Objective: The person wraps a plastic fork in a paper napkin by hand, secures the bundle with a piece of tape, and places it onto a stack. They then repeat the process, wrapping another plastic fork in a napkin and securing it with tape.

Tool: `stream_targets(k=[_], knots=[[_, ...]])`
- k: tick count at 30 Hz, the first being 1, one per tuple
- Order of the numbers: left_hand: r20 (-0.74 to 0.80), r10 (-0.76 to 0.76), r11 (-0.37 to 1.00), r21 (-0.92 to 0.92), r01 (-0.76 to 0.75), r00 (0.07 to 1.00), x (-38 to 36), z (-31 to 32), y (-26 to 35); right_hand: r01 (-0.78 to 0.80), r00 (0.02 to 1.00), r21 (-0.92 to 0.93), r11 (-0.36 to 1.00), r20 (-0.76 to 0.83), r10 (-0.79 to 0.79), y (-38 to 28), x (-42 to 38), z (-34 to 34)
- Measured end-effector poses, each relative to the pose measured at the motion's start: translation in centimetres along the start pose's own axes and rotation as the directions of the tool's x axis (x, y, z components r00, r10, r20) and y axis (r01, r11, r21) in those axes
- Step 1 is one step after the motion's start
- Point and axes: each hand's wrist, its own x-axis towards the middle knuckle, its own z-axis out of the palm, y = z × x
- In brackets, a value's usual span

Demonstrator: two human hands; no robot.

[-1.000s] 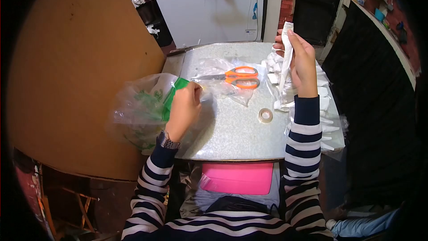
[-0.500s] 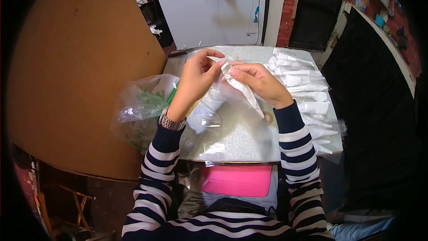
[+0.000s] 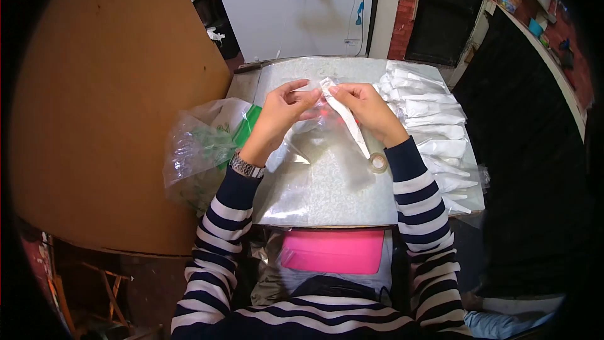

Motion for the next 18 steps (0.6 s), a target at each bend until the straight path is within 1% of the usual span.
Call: stream_targets(k=[1,4,6,9,12,16,18], knots=[[0.017,-0.019,0.999,-0.026,0.020,1.000,-0.1,0.0,0.1,-0.003,1.000,0.009,1.000,0.001,0.003,0.2,0.1,0.0],[-0.009,0.069,0.998,-0.001,-0.069,0.998,0.2,-0.5,-1.4,-0.021,1.000,0.028,0.999,-0.002,0.021,0.6,0.2,0.2],[-0.035,0.073,0.997,0.007,-0.073,0.997,0.2,-1.0,-1.6,-0.042,0.999,0.035,0.999,-0.008,0.043,0.4,0.1,0.4],[-0.094,0.086,0.996,0.021,-0.085,0.992,0.2,-1.5,-1.4,-0.009,0.997,0.067,0.998,-0.071,0.013,-0.5,-0.3,1.0],[-0.139,0.131,0.991,0.045,-0.126,0.982,0.4,-1.8,-1.8,-0.086,0.994,0.090,0.992,-0.062,0.092,-0.6,-0.4,0.3],[-0.150,0.152,0.986,0.084,-0.140,0.977,0.3,-1.7,-1.9,-0.071,0.992,0.014,0.997,-0.099,0.072,-0.4,-0.3,0.4],[-0.133,0.132,0.989,0.087,-0.121,0.982,0.3,-1.8,-2.0,-0.100,0.989,0.030,0.995,-0.105,0.102,-0.6,-0.4,0.5]])
